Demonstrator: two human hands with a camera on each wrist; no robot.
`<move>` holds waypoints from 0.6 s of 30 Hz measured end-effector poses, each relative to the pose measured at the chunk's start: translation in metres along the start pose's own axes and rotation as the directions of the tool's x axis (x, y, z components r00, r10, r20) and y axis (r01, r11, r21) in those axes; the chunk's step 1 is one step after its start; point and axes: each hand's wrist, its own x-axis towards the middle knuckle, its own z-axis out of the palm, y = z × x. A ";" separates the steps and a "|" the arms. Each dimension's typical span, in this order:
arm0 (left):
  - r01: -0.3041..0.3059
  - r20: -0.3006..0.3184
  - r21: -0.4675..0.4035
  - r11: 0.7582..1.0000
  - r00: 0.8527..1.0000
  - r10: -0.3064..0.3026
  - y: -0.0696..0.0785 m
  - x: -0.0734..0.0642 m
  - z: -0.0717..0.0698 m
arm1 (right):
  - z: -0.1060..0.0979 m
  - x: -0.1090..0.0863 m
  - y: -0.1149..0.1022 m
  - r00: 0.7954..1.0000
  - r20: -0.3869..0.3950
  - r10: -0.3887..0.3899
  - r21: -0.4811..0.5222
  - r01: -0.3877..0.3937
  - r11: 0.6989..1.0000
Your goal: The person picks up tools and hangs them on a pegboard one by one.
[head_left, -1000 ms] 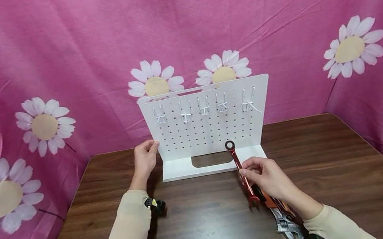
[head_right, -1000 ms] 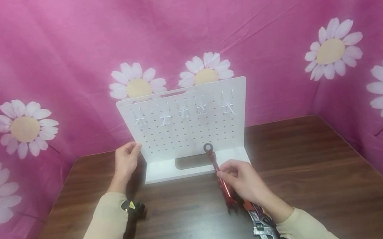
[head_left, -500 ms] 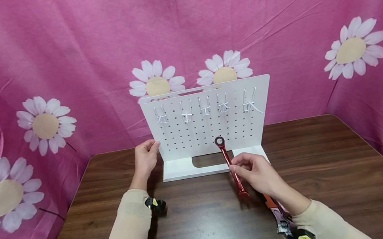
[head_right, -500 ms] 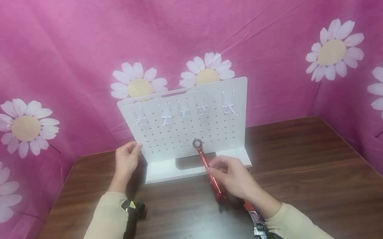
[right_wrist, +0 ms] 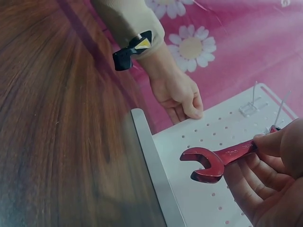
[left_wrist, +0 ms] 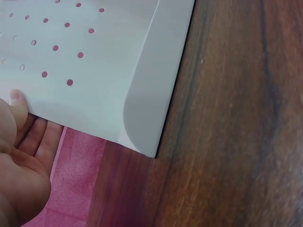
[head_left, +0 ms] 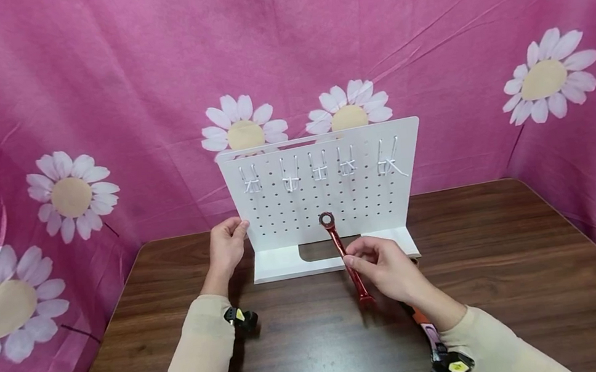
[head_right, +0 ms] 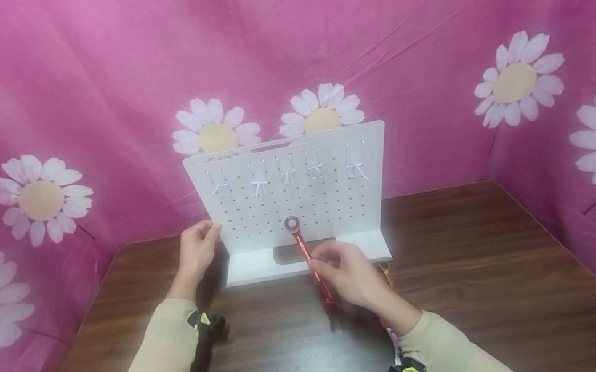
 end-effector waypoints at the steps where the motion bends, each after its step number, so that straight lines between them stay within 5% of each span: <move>1: 0.000 0.001 -0.009 1.000 1.000 0.000 0.000 0.000 0.000 | 0.001 0.001 0.000 1.000 0.003 -0.005 0.001 0.005 1.000; 18: 0.023 0.038 -0.097 0.995 0.999 -0.019 0.000 -0.002 0.000 | 0.013 0.011 -0.008 1.000 0.011 0.005 -0.003 -0.005 1.000</move>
